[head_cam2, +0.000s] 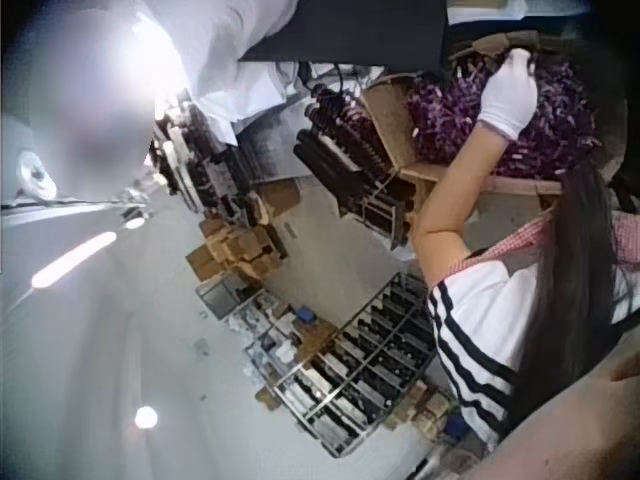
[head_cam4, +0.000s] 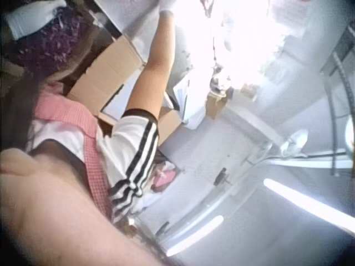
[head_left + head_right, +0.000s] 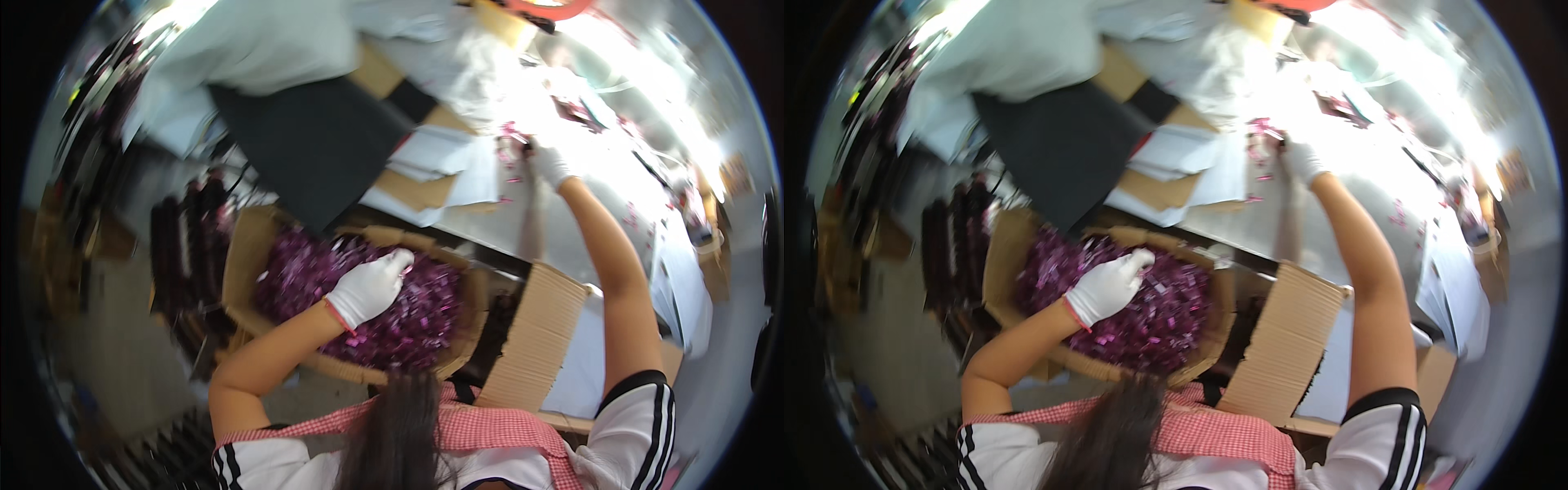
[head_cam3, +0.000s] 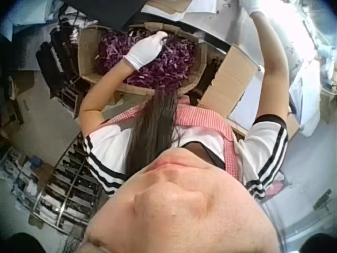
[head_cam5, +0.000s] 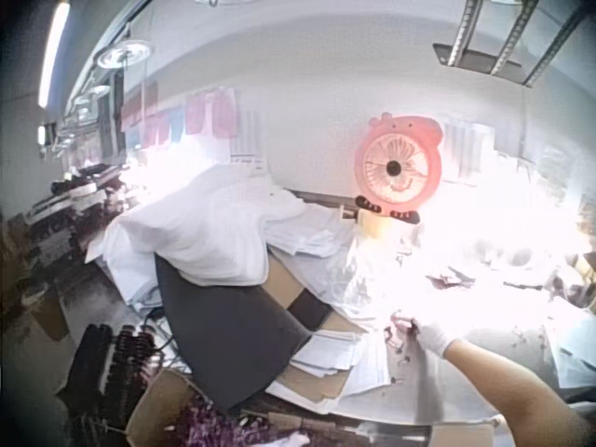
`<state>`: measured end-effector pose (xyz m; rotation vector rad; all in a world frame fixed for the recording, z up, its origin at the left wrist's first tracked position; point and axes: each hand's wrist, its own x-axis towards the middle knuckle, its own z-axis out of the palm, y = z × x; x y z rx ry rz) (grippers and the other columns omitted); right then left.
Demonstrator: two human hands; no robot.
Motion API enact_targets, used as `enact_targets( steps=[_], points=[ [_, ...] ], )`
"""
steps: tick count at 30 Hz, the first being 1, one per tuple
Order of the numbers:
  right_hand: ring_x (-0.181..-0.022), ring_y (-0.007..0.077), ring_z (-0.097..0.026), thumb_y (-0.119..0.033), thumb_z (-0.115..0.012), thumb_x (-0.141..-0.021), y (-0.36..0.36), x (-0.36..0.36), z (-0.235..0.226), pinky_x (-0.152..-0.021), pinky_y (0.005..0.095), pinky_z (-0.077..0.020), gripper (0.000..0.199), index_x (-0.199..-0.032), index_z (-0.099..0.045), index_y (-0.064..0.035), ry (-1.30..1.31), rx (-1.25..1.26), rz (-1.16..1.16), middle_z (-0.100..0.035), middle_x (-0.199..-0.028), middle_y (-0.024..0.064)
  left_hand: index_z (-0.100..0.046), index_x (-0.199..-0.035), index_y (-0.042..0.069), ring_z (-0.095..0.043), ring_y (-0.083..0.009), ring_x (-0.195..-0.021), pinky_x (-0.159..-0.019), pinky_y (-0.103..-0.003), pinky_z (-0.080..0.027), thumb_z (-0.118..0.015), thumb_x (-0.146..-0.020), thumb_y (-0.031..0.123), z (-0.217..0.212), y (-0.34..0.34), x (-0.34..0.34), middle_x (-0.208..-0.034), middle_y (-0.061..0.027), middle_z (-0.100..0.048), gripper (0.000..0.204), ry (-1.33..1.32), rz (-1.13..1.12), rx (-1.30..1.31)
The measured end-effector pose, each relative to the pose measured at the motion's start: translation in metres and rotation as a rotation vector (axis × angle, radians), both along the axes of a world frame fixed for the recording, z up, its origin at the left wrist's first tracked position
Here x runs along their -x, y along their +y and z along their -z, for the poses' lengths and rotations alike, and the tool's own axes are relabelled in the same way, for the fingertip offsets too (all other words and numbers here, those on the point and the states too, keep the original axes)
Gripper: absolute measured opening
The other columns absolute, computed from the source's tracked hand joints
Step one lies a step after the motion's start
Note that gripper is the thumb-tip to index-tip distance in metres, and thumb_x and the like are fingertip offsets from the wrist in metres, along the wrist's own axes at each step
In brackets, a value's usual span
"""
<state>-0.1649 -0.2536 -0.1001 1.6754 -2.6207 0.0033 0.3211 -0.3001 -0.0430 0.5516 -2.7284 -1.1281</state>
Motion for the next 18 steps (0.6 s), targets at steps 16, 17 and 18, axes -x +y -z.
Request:
enact_targets(
  steps=[16,17,18],
  points=[
    [-0.084,0.0167,-0.065,-0.013,-0.068,-0.087,0.053,-0.244,-0.15,-0.079,0.0303,-0.0522,0.036,-0.122,-0.062,-0.004,-0.923,-0.076,-0.626,-0.069,-0.092,0.011,-0.036,-0.145,0.003,-0.068,-0.0247,-0.093,-0.07,-0.034,-0.057,-0.018,-0.096,0.074,-0.017,0.01,-0.008,-0.114,-0.0174,-0.066,0.088,0.243,-0.187,-1.463],
    [-0.083,0.0248,-0.068,-0.016,-0.071,-0.087,0.051,-0.267,-0.146,-0.076,0.0345,-0.0529,0.032,-0.113,-0.061,-0.0024,-0.803,-0.013,-0.662,-0.069,-0.09,0.0137,-0.035,-0.146,0.006,-0.069,-0.025,-0.092,-0.068,-0.034,-0.057,-0.018,-0.095,0.075,-0.018,0.013,-0.003,-0.115,-0.0174,-0.066,0.088,0.201,-0.127,-1.502],
    [-0.08,0.03,-0.069,-0.017,-0.07,-0.087,0.056,-0.282,-0.15,-0.073,0.0382,-0.053,0.026,-0.104,-0.057,-0.002,-0.766,-0.076,-0.555,-0.07,-0.088,0.0137,-0.035,-0.147,0.009,-0.069,-0.0253,-0.092,-0.066,-0.034,-0.057,-0.017,-0.095,0.076,-0.019,0.016,0.001,-0.117,-0.0174,-0.065,0.087,0.203,-0.023,-1.533]
  ],
)
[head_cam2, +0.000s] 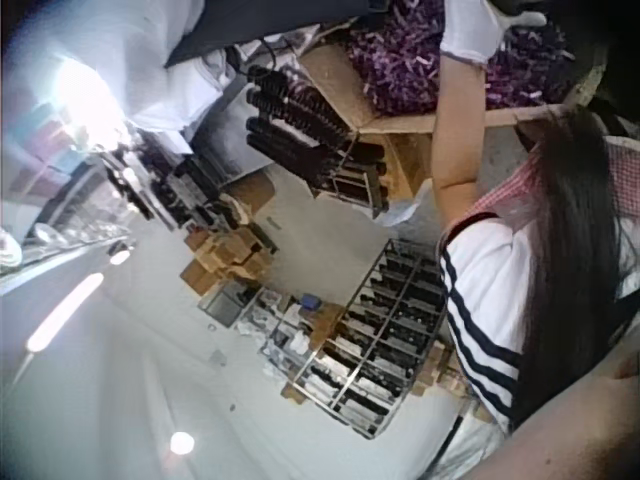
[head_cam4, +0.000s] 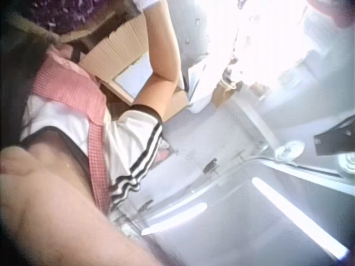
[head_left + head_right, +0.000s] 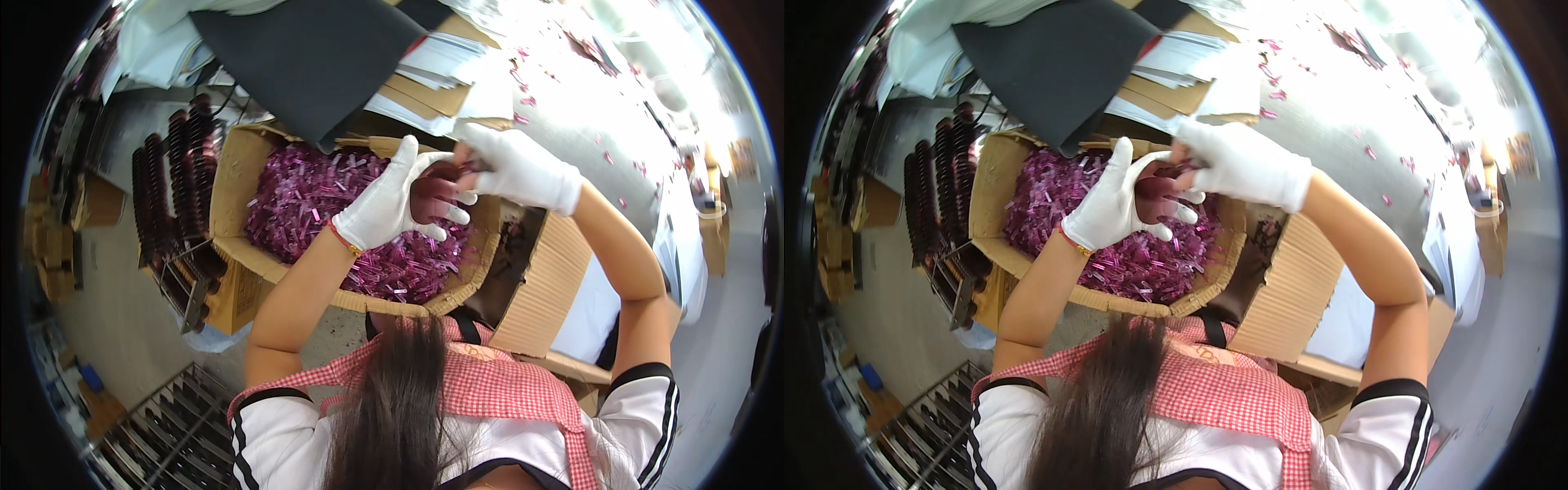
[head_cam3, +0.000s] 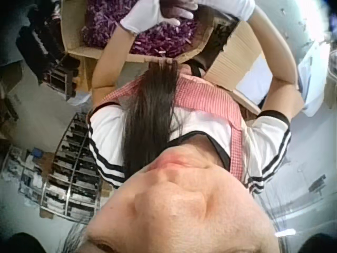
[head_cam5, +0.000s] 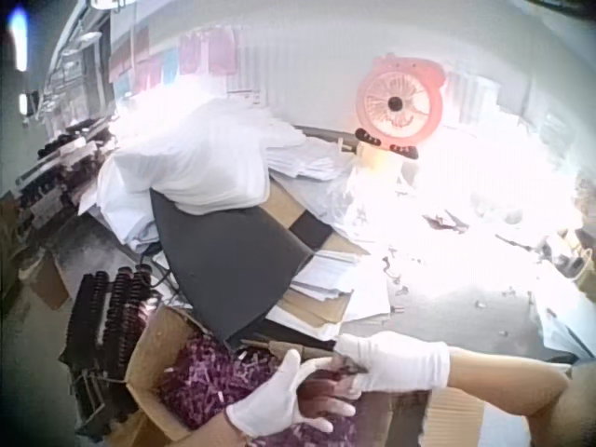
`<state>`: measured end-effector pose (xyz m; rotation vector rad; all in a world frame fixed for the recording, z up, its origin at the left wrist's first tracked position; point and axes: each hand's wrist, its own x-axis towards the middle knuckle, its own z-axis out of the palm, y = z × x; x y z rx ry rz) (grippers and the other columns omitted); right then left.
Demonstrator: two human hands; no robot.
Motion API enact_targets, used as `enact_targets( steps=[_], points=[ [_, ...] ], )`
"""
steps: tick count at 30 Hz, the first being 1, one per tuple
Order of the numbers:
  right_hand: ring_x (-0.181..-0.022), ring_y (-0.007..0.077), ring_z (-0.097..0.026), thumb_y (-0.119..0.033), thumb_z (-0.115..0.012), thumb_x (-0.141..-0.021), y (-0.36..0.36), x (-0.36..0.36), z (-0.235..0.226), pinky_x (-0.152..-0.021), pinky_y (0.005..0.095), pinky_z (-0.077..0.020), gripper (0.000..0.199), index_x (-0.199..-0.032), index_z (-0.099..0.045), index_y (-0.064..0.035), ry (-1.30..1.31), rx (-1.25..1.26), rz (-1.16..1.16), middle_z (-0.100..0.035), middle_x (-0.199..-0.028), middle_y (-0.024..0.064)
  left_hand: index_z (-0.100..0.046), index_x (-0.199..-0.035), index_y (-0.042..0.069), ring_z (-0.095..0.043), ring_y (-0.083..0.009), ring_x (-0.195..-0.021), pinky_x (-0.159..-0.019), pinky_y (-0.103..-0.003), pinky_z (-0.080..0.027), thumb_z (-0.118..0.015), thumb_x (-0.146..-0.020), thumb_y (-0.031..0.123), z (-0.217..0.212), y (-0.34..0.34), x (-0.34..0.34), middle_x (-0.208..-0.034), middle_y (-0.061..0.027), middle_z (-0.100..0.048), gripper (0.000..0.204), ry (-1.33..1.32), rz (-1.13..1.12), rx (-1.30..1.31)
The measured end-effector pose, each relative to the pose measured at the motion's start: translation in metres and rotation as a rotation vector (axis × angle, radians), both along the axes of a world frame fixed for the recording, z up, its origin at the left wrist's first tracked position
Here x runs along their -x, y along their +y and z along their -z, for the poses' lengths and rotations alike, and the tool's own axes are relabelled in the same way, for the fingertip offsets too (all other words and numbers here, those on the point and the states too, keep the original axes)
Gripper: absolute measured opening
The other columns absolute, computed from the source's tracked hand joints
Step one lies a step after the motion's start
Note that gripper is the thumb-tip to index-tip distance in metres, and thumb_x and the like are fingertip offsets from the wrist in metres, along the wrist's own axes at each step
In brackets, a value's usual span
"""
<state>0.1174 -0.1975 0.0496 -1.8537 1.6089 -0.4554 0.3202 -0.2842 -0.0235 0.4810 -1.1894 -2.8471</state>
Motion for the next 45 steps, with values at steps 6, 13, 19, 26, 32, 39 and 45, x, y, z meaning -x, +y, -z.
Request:
enact_targets(
  steps=[6,13,19,26,32,39,45],
  points=[
    [-0.077,0.0272,-0.071,-0.015,-0.054,-0.093,0.015,-0.034,0.02,-0.071,0.0375,-0.0546,0.016,-0.104,-0.059,-0.0054,0.155,-0.221,0.159,-0.073,-0.078,0.0094,-0.056,-0.109,0.014,-0.06,-0.0121,-0.071,-0.051,-0.024,-0.045,-0.029,-0.103,0.061,0.014,0.025,0.011,-0.089,-0.001,-0.064,0.055,-0.3,0.056,0.096],
    [-0.073,0.0291,-0.07,-0.019,-0.067,-0.074,0.032,-0.076,0.078,-0.063,0.041,-0.0558,0.013,-0.08,-0.063,-0.0076,0.382,0.503,0.048,-0.067,-0.071,0.0097,-0.052,-0.087,0.016,-0.047,-0.0107,-0.066,-0.054,-0.022,-0.034,-0.047,-0.101,0.049,0.03,0.059,-0.007,-0.074,0.0022,-0.05,0.036,-0.444,-0.502,-0.399],
    [-0.097,0.0318,-0.067,-0.015,-0.078,-0.076,0.073,-0.032,0.049,-0.082,0.0411,-0.0558,0.055,-0.127,-0.061,-0.0093,0.248,0.411,0.26,-0.068,-0.098,0.0134,-0.054,-0.102,0.008,-0.054,-0.0123,-0.077,-0.067,-0.028,-0.045,-0.047,-0.104,0.023,-0.003,0.1,-0.021,-0.089,-0.0024,-0.056,0.017,-0.392,-0.87,0.281],
    [-0.108,0.0124,-0.064,-0.012,-0.062,-0.094,0.246,0.107,0.022,-0.093,0.0265,-0.0514,0.027,-0.12,-0.065,-0.0053,-0.344,0.486,0.881,-0.068,-0.115,0.004,-0.062,-0.1,0.004,-0.063,-0.0234,-0.084,-0.078,-0.034,-0.052,-0.059,-0.096,0.008,-0.036,0.186,0.097,-0.093,-0.0112,-0.064,0.007,0.358,-0.022,1.382],
    [-0.096,0.0089,-0.06,-0.011,-0.061,-0.097,0.367,0.119,0.053,-0.088,0.0257,-0.0485,0.019,-0.114,-0.066,-0.0024,-0.28,0.332,1.028,-0.068,-0.106,0.0028,-0.07,-0.096,0.007,-0.067,-0.0306,-0.093,-0.082,-0.041,-0.053,-0.061,-0.087,0.013,-0.002,0.274,0.232,-0.09,-0.0127,-0.071,0.014,0.358,0.715,2.16],
    [-0.091,0.0133,-0.066,0.0,-0.062,-0.093,0.433,0.116,0.083,-0.084,0.0283,-0.0512,0.016,-0.108,-0.065,0.0012,-0.155,0.277,0.949,-0.07,-0.097,0.0078,-0.078,-0.096,0.009,-0.071,-0.0346,-0.092,-0.079,-0.047,-0.056,-0.068,-0.079,0.014,0.084,0.302,0.289,-0.098,-0.0166,-0.074,0.021,0.035,1.197,2.017],
    [-0.094,0.0117,-0.064,0.004,-0.059,-0.092,0.417,0.126,0.085,-0.083,0.0256,-0.0505,0.02,-0.112,-0.063,0.0016,-0.197,0.242,0.924,-0.069,-0.101,0.0067,-0.077,-0.108,0.013,-0.069,-0.0298,-0.103,-0.082,-0.048,-0.054,-0.074,-0.076,0.025,0.086,0.317,0.28,-0.11,-0.0125,-0.073,0.034,-0.038,1.157,1.919]
  ],
)
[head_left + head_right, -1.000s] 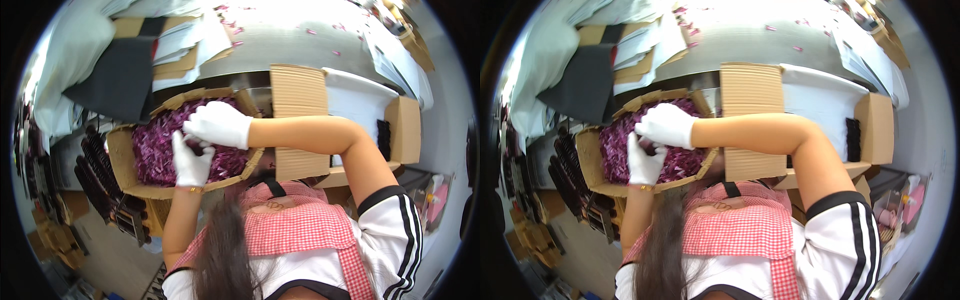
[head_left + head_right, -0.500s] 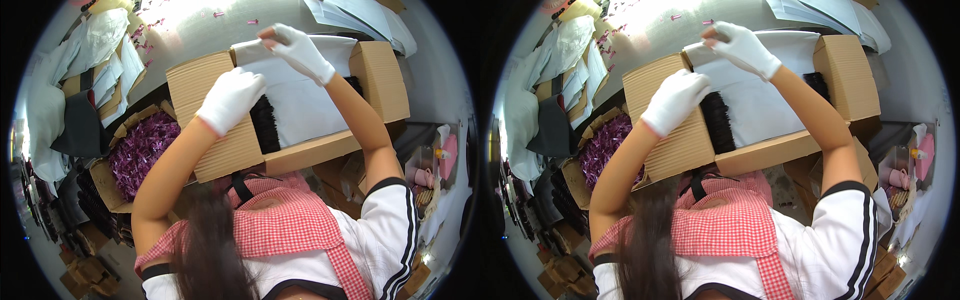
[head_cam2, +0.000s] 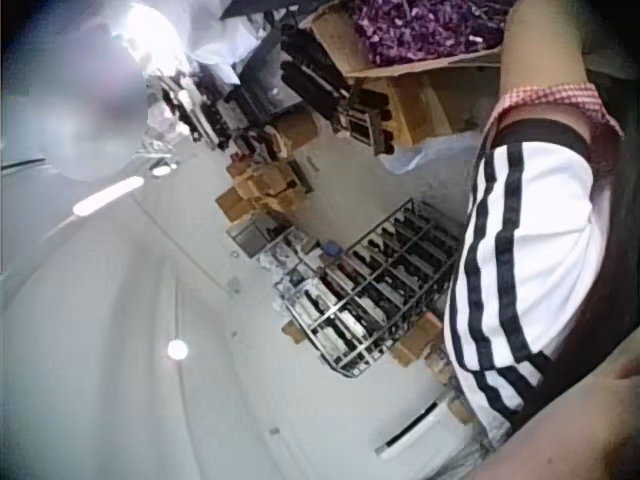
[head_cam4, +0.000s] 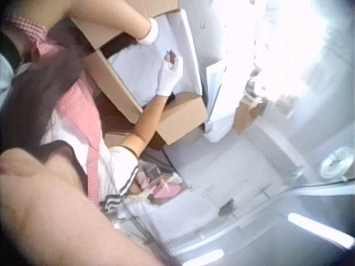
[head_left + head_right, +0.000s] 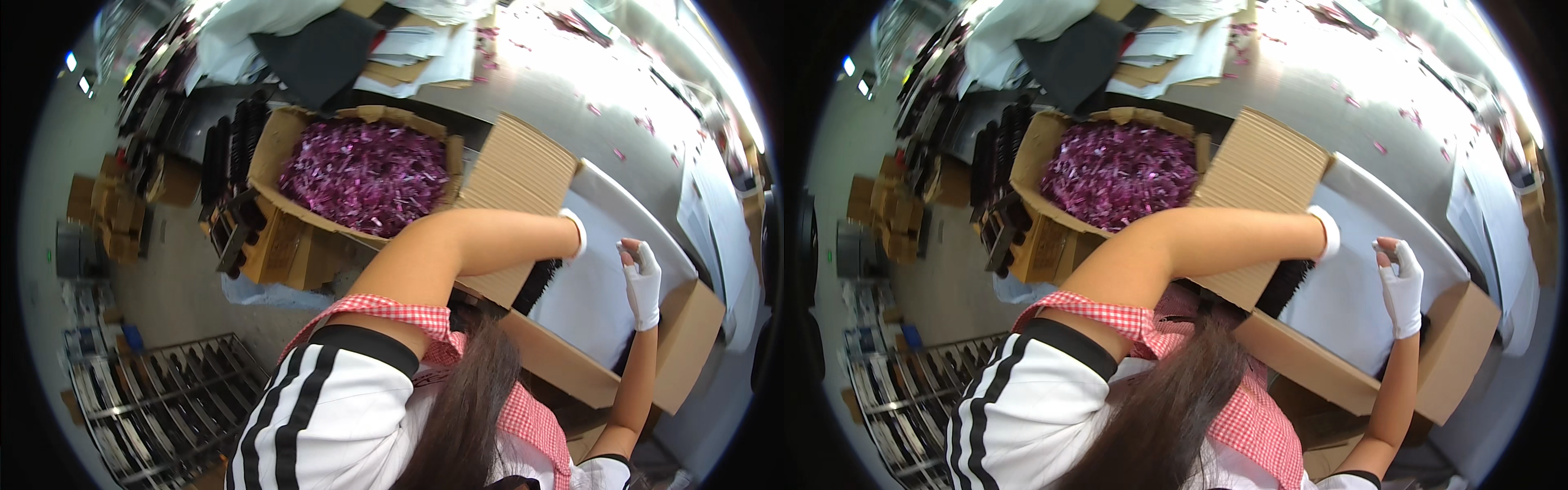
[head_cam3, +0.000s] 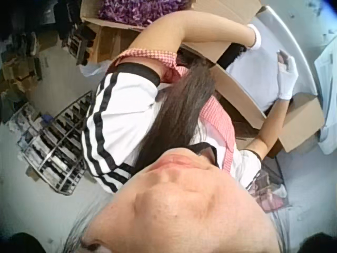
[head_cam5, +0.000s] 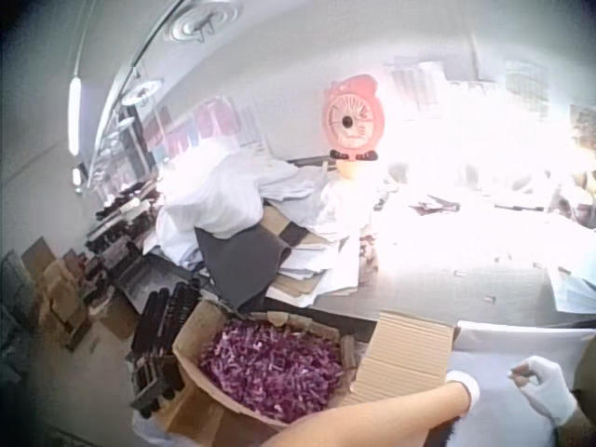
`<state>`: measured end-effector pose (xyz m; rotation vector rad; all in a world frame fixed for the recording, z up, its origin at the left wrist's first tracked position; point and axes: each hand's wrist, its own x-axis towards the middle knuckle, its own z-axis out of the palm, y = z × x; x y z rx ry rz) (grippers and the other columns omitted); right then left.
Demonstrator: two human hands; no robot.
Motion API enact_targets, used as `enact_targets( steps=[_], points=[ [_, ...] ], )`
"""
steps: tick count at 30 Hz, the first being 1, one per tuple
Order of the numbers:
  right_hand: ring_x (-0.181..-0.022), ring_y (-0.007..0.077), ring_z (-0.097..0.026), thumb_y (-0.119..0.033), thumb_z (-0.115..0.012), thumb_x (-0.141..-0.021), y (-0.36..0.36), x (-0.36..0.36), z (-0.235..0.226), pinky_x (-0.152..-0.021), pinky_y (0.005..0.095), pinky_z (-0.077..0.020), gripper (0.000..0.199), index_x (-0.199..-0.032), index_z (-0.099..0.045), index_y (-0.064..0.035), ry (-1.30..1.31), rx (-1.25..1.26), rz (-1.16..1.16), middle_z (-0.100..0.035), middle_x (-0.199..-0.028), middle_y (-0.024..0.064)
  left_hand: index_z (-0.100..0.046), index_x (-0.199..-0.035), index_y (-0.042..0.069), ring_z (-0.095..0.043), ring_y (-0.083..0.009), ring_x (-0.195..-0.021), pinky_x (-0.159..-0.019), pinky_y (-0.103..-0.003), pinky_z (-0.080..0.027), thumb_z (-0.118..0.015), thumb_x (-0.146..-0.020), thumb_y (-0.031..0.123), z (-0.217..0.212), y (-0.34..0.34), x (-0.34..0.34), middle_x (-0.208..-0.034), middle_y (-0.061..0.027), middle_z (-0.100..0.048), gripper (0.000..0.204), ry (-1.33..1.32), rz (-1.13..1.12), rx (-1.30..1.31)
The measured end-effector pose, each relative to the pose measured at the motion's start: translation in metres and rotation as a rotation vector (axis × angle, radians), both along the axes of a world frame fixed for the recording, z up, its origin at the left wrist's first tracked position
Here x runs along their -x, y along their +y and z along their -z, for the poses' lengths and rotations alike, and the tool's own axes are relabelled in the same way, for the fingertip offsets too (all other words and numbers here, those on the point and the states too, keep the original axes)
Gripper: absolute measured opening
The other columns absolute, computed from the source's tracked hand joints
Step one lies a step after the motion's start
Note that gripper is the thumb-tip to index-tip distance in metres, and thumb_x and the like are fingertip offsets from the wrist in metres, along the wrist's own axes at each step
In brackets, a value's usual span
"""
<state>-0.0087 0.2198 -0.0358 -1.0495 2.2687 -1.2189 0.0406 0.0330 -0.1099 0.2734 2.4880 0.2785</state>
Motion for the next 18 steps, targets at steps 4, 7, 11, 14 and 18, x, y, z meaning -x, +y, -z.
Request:
enact_targets(
  steps=[4,7,11,14,18],
  points=[
    [-0.094,0.0098,-0.061,0.003,-0.057,-0.094,-0.038,0.004,-0.016,-0.083,0.0241,-0.0491,0.019,-0.112,-0.064,0.0009,0.061,-0.001,-0.079,-0.067,-0.102,0.0046,-0.073,-0.109,0.01,-0.067,-0.0284,-0.1,-0.09,-0.044,-0.049,-0.069,-0.081,0.033,-0.083,-0.008,-0.066,-0.105,-0.0123,-0.072,0.036,0.389,-0.254,-0.068],
    [-0.094,0.0085,-0.059,0.004,-0.056,-0.095,-0.074,-0.003,-0.026,-0.085,0.0224,-0.0472,0.019,-0.113,-0.063,0.0013,-0.004,0.004,-0.116,-0.066,-0.102,0.003,-0.069,-0.102,0.005,-0.064,-0.0313,-0.1,-0.092,-0.042,-0.047,-0.065,-0.084,0.027,-0.126,-0.067,-0.132,-0.105,-0.0133,-0.069,0.029,0.796,-0.411,-0.561],
    [-0.096,0.0084,-0.06,0.004,-0.055,-0.095,-0.124,-0.028,-0.03,-0.087,0.0222,-0.0463,0.02,-0.113,-0.062,0.0018,-0.07,0.052,-0.157,-0.065,-0.103,0.0021,-0.064,-0.102,-0.001,-0.061,-0.0248,-0.092,-0.088,-0.037,-0.048,-0.059,-0.085,0.005,-0.106,-0.197,-0.276,-0.098,-0.0112,-0.064,0.019,1.75,-1.063,-0.3],
    [-0.102,0.0097,-0.06,0.003,-0.055,-0.096,-0.162,-0.055,-0.03,-0.092,0.0239,-0.0452,0.02,-0.115,-0.061,0.0011,-0.092,0.019,-0.255,-0.065,-0.109,0.0029,-0.053,-0.11,-0.005,-0.059,-0.0252,-0.084,-0.087,-0.034,-0.047,-0.055,-0.083,0.002,-0.054,-0.293,-0.397,-0.098,-0.0162,-0.059,0.028,2.009,-1.986,-0.119],
    [-0.098,0.0126,-0.063,0.004,-0.058,-0.092,-0.208,-0.099,-0.03,-0.088,0.0252,-0.0476,0.018,-0.109,-0.062,0.0027,-0.027,-0.018,-0.36,-0.068,-0.102,0.0064,-0.052,-0.116,-0.005,-0.063,-0.0298,-0.103,-0.091,-0.041,-0.049,-0.071,-0.079,0.023,0.023,-0.395,-0.541,-0.12,-0.0211,-0.061,0.05,1.415,-3.163,-0.724]
  ],
)
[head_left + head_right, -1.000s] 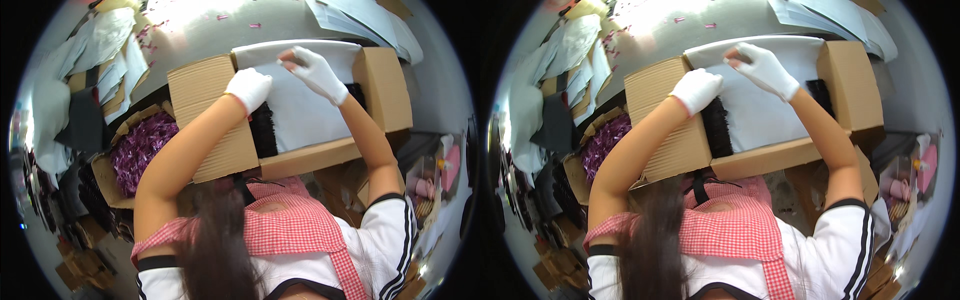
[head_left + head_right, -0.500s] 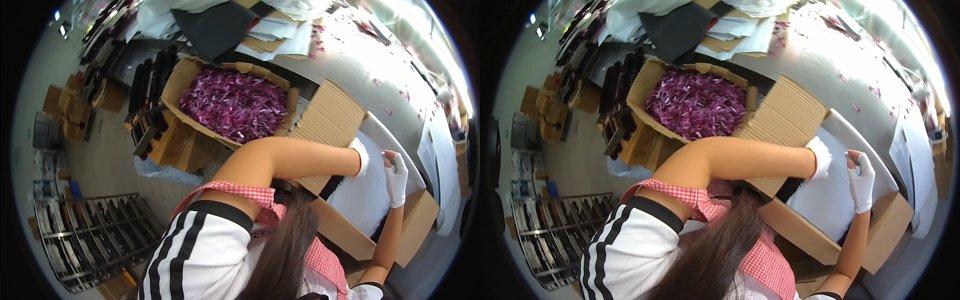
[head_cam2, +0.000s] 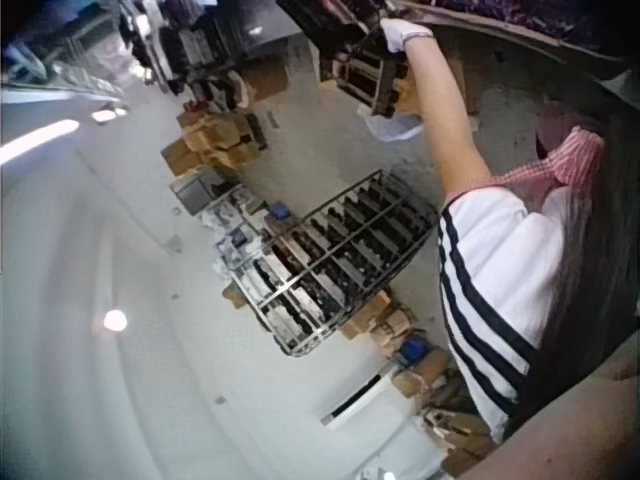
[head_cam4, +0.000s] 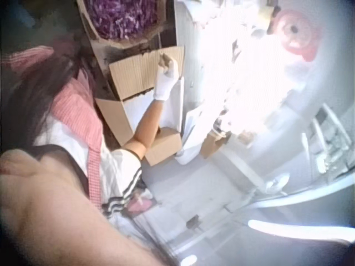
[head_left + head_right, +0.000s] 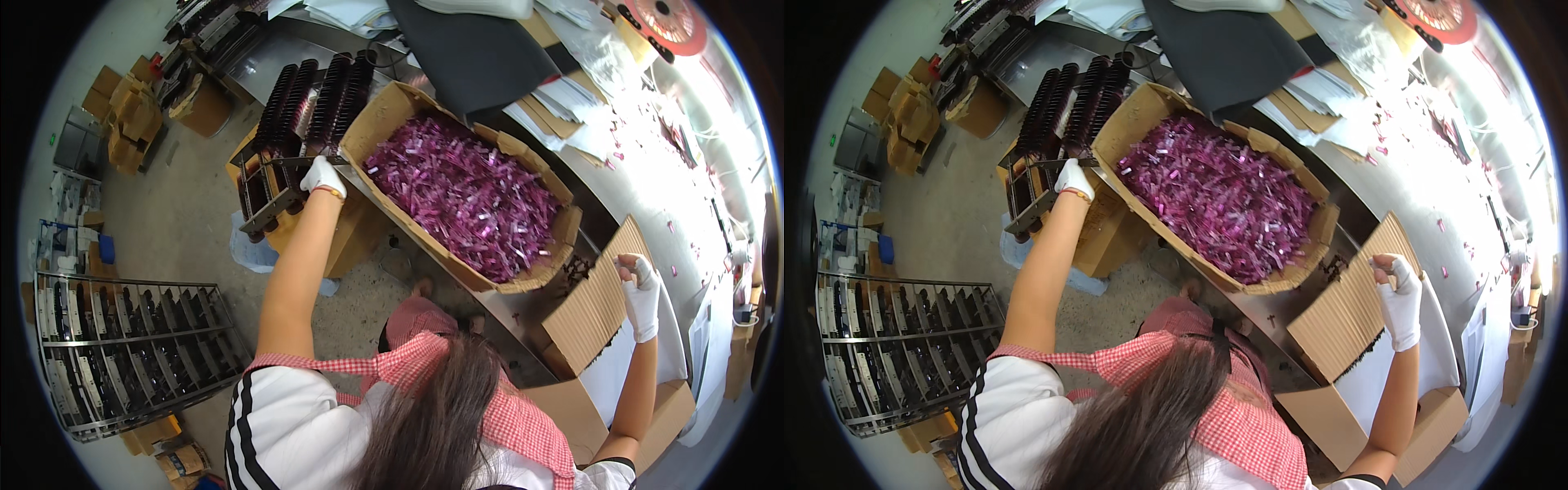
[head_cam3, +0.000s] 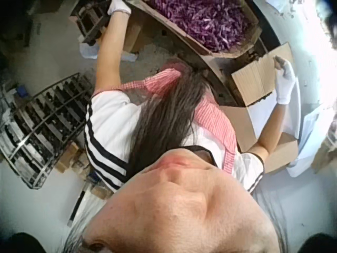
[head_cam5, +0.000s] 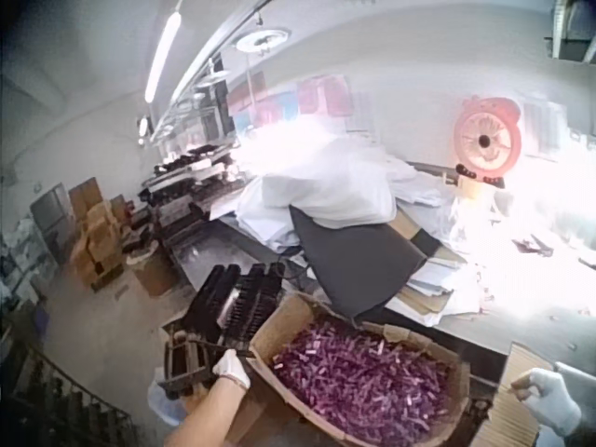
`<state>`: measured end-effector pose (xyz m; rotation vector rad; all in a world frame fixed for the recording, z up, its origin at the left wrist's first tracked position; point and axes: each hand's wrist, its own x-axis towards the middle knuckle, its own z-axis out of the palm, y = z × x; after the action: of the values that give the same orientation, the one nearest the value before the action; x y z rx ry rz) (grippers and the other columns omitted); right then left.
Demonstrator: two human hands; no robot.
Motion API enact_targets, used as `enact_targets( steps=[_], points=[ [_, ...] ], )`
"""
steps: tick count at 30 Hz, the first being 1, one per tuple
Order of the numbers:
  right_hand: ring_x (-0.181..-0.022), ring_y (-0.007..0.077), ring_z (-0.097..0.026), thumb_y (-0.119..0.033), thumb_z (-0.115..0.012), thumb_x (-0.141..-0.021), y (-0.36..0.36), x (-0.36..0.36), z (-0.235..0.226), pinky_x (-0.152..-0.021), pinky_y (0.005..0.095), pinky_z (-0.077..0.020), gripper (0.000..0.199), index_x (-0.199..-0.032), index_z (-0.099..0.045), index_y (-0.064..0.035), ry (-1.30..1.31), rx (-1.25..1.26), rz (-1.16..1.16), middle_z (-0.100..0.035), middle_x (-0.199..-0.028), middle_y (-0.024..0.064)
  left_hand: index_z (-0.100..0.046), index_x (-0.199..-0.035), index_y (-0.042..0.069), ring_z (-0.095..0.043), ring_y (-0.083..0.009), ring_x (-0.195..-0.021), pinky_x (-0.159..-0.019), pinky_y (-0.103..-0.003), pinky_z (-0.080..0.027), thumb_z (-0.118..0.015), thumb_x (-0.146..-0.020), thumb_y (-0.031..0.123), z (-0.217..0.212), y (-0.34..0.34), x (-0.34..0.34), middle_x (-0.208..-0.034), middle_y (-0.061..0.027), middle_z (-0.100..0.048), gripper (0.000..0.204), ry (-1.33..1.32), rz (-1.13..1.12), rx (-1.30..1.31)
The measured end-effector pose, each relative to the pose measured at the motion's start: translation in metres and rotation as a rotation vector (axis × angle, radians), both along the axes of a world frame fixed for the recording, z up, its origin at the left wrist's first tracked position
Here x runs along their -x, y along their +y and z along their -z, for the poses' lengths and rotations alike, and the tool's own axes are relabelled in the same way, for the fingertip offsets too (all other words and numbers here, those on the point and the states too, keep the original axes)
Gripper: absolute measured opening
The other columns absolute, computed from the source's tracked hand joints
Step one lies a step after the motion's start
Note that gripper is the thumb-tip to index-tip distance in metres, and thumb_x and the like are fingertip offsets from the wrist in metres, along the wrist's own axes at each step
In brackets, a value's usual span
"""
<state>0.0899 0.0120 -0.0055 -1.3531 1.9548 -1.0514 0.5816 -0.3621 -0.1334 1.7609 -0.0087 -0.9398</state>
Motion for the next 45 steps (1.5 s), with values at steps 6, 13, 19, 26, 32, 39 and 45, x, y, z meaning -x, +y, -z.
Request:
enact_targets(
  steps=[6,13,19,26,32,39,45],
  points=[
    [-0.091,0.0124,-0.063,0.007,-0.061,-0.088,-0.05,-0.055,-0.006,-0.08,0.0254,-0.0501,0.019,-0.106,-0.064,0.0017,0.064,-0.084,-0.076,-0.067,-0.098,0.005,-0.054,-0.117,0.012,-0.046,-0.0347,-0.126,-0.108,-0.05,-0.036,-0.063,-0.088,0.032,0.073,-0.059,-0.071,-0.133,-0.0099,-0.049,0.037,0.364,0.448,0.075],
    [-0.088,0.0143,-0.064,0.008,-0.063,-0.085,-0.078,-0.084,-0.015,-0.078,0.0272,-0.052,0.02,-0.103,-0.064,0.0006,0.169,-0.077,-0.142,-0.067,-0.095,0.0065,-0.058,-0.109,0.002,-0.057,-0.0254,-0.1,-0.089,-0.04,-0.055,-0.067,-0.09,0.01,0.099,-0.078,-0.108,-0.11,-0.0136,-0.061,0.023,-0.372,1.19,-0.042],
    [-0.09,0.0166,-0.066,0.005,-0.065,-0.085,-0.095,-0.092,-0.039,-0.081,0.0291,-0.0525,0.018,-0.102,-0.065,0.0002,0.226,-0.112,-0.156,-0.067,-0.096,0.0077,-0.053,-0.111,-0.003,-0.057,-0.0401,-0.104,-0.099,-0.061,-0.05,-0.042,-0.092,0.011,0.073,-0.068,-0.16,-0.107,-0.0217,-0.057,0.026,0.593,0.427,0.158],
    [-0.089,0.0231,-0.066,0.0,-0.068,-0.08,-0.134,-0.134,-0.058,-0.079,0.0325,-0.0539,0.019,-0.098,-0.067,-0.0064,0.354,0.067,-0.354,-0.068,-0.097,0.0081,-0.06,-0.112,-0.004,-0.066,-0.0404,-0.092,-0.087,-0.056,-0.059,-0.054,-0.098,0.02,-0.062,0.002,-0.181,-0.098,-0.0231,-0.066,0.028,0.612,0.703,0.499],
    [-0.097,0.0279,-0.065,-0.008,-0.073,-0.077,-0.174,-0.218,-0.075,-0.084,0.0395,-0.0529,0.028,-0.102,-0.062,-0.009,0.393,0.462,-0.74,-0.067,-0.105,0.0075,-0.053,-0.129,0.002,-0.063,-0.0338,-0.102,-0.094,-0.053,-0.056,-0.055,-0.1,0.032,-0.161,0.039,-0.115,-0.111,-0.0182,-0.061,0.041,0.709,0.975,0.743],
    [-0.137,0.0347,-0.043,-0.037,-0.085,-0.073,-0.177,-0.267,-0.081,-0.115,0.0422,-0.0323,0.102,-0.149,-0.031,0.0023,0.159,0.589,-0.376,-0.041,-0.15,0.0195,-0.05,-0.133,0.006,-0.06,-0.0215,-0.109,-0.098,-0.038,-0.051,-0.069,-0.091,0.014,-0.201,0.076,0.034,-0.119,-0.0083,-0.059,0.047,0.159,1.446,0.917],
    [-0.113,0.0198,-0.059,-0.013,-0.084,-0.073,-0.125,-0.201,-0.093,-0.091,0.0326,-0.0504,0.08,-0.138,-0.039,-0.0015,-0.541,0.501,0.033,-0.058,-0.128,0.0137,-0.053,-0.128,0.005,-0.063,-0.022,-0.108,-0.091,-0.035,-0.053,-0.058,-0.096,0.012,-0.211,0.137,0.178,-0.118,-0.0069,-0.063,0.033,1.002,1.324,0.637]
  ],
)
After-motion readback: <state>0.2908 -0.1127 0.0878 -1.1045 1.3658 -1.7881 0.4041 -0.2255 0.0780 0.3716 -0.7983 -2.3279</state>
